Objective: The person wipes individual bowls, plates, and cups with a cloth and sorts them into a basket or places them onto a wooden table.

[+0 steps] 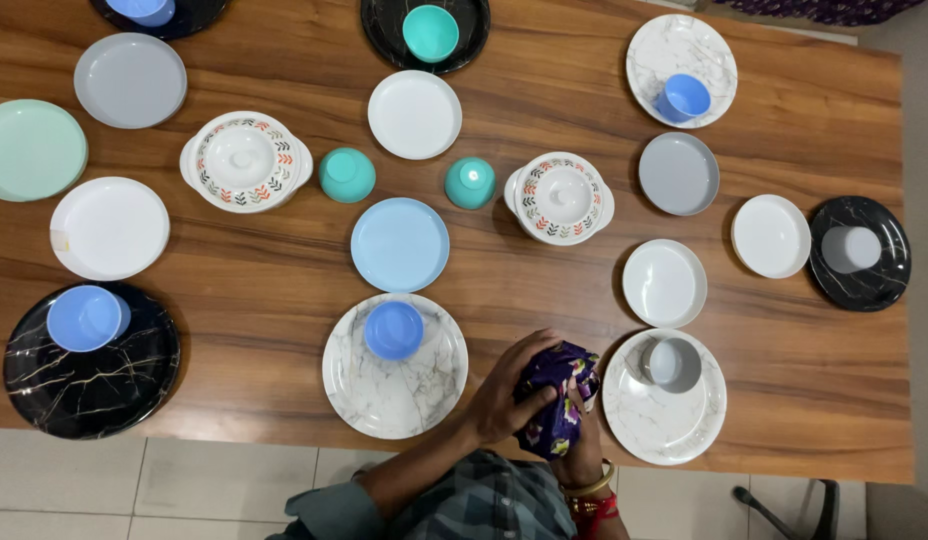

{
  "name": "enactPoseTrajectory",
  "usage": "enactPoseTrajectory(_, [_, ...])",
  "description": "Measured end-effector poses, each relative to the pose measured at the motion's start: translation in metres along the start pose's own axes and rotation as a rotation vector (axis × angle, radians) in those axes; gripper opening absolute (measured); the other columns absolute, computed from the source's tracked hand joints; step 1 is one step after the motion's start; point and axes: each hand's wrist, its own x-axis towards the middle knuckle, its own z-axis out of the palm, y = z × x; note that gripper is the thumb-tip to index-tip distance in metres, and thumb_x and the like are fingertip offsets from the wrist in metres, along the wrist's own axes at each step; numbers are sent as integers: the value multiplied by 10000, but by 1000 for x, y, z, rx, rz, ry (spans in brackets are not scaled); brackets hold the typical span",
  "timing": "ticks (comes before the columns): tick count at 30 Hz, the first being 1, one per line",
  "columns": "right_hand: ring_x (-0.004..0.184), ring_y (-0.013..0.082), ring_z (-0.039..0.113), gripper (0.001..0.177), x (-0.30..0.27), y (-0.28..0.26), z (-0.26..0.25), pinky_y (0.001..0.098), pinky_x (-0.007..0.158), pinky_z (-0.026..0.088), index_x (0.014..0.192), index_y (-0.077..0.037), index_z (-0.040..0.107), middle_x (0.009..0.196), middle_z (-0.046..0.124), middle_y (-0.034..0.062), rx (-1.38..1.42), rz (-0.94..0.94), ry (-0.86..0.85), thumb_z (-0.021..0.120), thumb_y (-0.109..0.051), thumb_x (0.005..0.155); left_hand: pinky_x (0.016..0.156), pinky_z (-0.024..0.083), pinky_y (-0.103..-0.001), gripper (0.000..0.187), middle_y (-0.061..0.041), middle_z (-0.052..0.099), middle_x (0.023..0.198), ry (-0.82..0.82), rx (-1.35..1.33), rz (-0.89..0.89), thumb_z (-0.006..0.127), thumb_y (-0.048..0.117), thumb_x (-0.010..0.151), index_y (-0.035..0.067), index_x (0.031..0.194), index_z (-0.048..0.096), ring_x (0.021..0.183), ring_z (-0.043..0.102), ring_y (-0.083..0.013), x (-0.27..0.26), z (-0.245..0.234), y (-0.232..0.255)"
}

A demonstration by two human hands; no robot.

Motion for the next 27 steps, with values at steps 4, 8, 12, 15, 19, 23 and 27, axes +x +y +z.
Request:
enactPoseTrajectory(4, [1184,239,655,596,-2,10,-18,388,963,572,1511,-46,360,1352,597,140,-72,-106,7,531,-284,992,1161,428,-430,628,-200,563,1427,3,-84,-100,659,465,962,37,1407,549,1357,550,-313,17,12,5])
enactPoseTrajectory(8, [1166,224,621,631,-5,12,-38,360,934,541,1535,-3,357,1332,580,147,-380,-321,-32,590,-123,961,990,540,-357,433,-137,690,1171,91,-202,-187,731,280,889,11,1220,656,1083,683,-228,19,33,-2])
enactPoseTrajectory(12, [1171,261,587,662,-21,-2,-40,348,989,503,1395,48,448,1281,553,178,-840,-643,-20,647,11,764,823,561,-311,255,-92,743,948,209,-175,-306,724,209,951,-25,1053,717,879,688,-174,20,67,-26])
enactPoseTrajectory(15, [1131,318,624,573,-42,-25,-42,368,965,534,1250,46,569,1223,588,194,-1025,-760,11,663,36,685,776,529,-279,195,-55,697,924,201,-378,-355,717,139,983,-40,1060,714,848,633,-120,18,93,-34])
enactPoseTrajectory(19, [1192,416,610,607,-68,-59,-64,428,965,543,1148,22,616,1337,551,249,-1254,-994,4,757,9,558,795,558,-291,201,-59,680,974,60,-905,-527,640,171,1018,20,1149,662,863,671,-129,13,132,-17])
enactPoseTrajectory(23, [1219,406,612,675,-95,-87,-104,459,979,552,1218,-30,640,1356,557,223,-1220,-1103,98,823,-13,569,905,561,-293,330,-22,663,1136,-32,-1208,-649,633,267,1012,127,1311,640,1027,659,-118,5,190,15])
enactPoseTrajectory(27, [1231,390,598,759,-122,-111,-157,462,1019,535,1241,-76,649,1348,569,194,-1255,-1183,194,815,-22,502,880,582,-352,402,-40,677,1132,-241,-1143,-914,617,453,976,170,1262,621,1061,664,-168,-7,237,40])
